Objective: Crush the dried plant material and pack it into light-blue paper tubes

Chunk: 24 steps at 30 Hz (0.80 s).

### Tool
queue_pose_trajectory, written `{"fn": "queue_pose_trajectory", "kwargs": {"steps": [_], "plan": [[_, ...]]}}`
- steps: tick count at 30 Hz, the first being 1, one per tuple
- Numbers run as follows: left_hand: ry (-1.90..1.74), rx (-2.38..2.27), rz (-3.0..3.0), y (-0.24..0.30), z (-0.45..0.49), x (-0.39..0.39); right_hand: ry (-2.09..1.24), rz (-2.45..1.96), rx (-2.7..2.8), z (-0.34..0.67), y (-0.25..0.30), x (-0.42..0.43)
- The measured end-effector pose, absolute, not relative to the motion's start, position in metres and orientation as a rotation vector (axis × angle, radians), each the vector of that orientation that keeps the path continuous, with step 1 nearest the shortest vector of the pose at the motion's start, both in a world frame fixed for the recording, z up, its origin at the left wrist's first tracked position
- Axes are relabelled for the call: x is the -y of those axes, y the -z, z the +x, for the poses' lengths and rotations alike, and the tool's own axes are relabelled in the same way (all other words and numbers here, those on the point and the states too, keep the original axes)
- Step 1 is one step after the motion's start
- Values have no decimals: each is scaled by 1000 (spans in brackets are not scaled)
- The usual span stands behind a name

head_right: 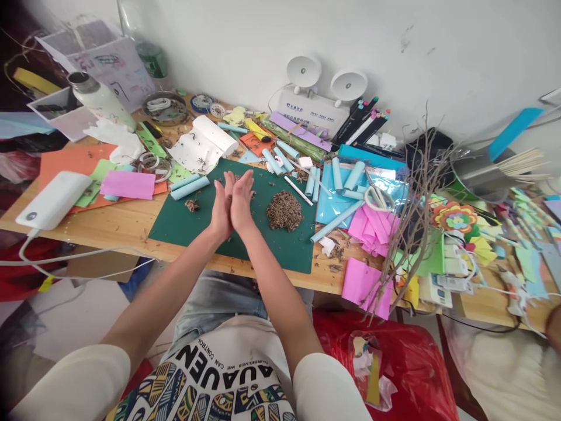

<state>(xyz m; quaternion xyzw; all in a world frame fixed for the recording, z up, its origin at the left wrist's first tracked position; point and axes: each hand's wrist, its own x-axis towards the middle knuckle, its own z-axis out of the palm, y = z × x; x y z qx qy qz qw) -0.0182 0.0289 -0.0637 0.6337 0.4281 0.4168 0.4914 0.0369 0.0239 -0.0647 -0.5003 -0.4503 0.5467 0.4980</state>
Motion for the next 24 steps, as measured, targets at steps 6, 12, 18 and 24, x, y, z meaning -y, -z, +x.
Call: {"fn": "queue_pose_trajectory", "kwargs": {"steps": [6,12,18,24], "plan": [[-1213,-1104,1415,64,-43,-44,-971,-1459,1199,86,55,-48],[-1054,-1187,1635,59,-71,-61,-715,-1562,1942,107,36,-60],[-708,-1241,2141,50,-70,-57,-790,-1501,2096,117,16,-39],[-647,-1085,1903,48,-76,-54,-497,-1924,1839,99,18,-7]]}}
